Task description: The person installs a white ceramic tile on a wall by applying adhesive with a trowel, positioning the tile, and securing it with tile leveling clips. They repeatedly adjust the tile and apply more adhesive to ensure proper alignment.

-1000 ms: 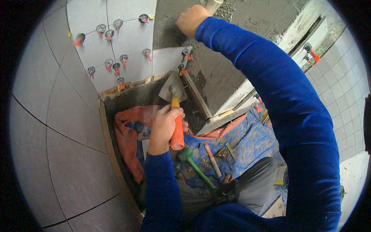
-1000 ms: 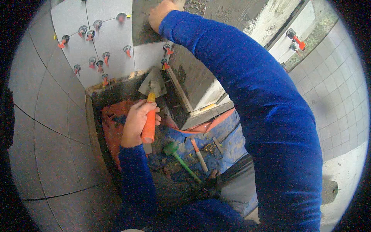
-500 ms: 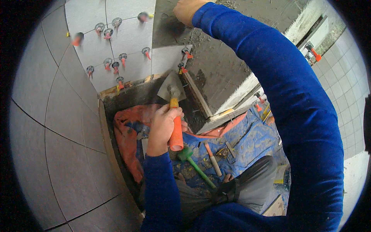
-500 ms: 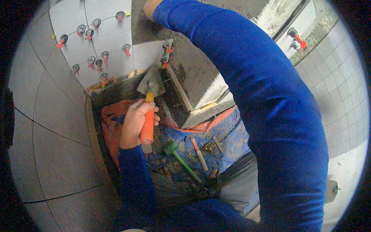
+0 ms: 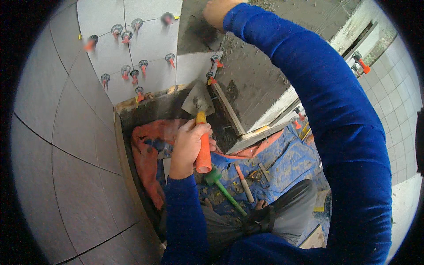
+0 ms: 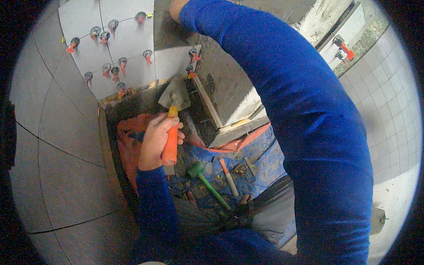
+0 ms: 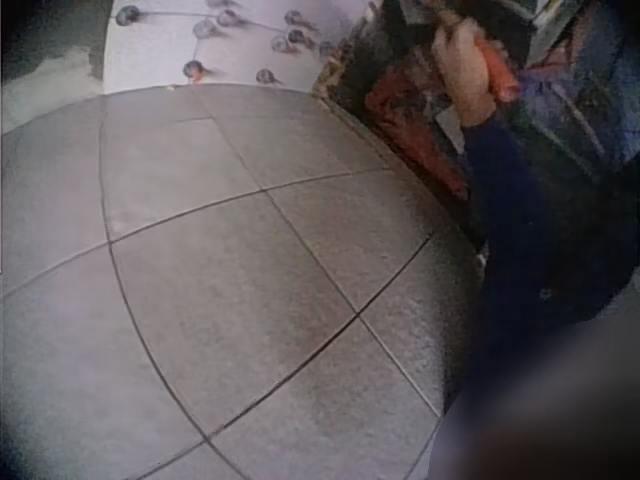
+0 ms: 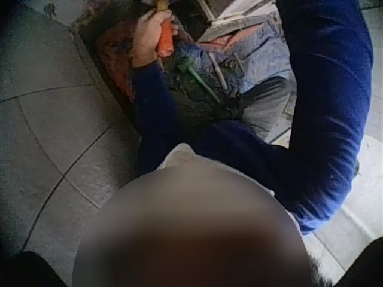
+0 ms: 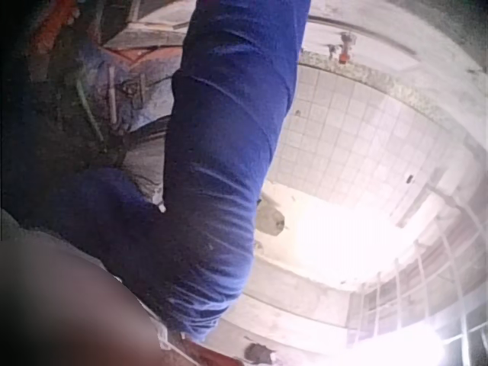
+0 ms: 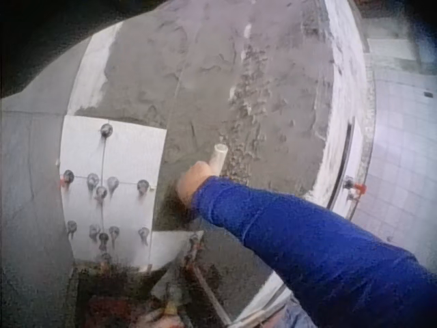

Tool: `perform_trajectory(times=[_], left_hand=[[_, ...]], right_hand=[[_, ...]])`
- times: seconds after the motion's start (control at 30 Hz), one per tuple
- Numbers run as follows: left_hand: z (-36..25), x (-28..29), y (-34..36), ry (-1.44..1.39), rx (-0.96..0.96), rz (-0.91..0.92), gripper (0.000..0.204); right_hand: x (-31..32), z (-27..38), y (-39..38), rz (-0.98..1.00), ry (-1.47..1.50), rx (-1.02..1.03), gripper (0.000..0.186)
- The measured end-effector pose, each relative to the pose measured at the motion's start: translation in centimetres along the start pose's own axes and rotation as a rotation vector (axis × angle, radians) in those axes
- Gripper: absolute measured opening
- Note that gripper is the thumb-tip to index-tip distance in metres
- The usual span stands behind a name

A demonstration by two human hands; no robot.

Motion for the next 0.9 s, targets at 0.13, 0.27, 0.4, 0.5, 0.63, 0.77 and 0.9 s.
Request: perform_trajectory(times=[0.13, 0.27, 0.4, 0.5, 0.63, 0.77, 0.9], left_hand=[[-0.2, -0.1, 0.1, 0.015, 0.001, 0.019, 0.037], [-0.2, 0.1, -0.1, -0.007, 0.002, -0.003, 0.036], [-0.3, 0.4, -0.2, 0.025, 0.005, -0.012, 0.035], [-0.5, 0.3, -0.2, 0.009, -0.006, 0.006, 0.034], [-0.4, 0.4, -0.3, -0.003, -0.004, -0.008, 0.033], [-0.5, 0.3, -0.4, 0.006, -0.015, -0.004, 0.033], [-0.7, 0.1, -0.4, -0.005, -0.014, 0.012, 0.033]], right_hand=[[-0.7, 1.2, 0.3, -0.039, 0.009, 0.009, 0.024], [-0.6, 1.2, 0.5, 0.007, -0.028, -0.021, 0.025], [0.5, 0.2, 0.9, 0.021, -0.042, -0.003, 0.025], [-0.3, 1.4, 1.0, 0.082, 0.042, 0.007, 0.027], [-0.8, 3.7, 1.7, 0.03, -0.036, 0.046, 0.026], [-1.0, 3.4, 1.5, -0.024, 0.037, -0.012, 0.026], [-0.2, 3.5, -0.6, 0.05, 0.036, 0.034, 0.024]])
Point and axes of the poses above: each hand's wrist, its own y-axis towards the middle knuckle, its own x-axis out of the back of the hand, z = x × y, the point moved 8 cm from there along y, towards the middle knuckle, and after that the axes turned 13 degrees about x, right-handed, at the moved point
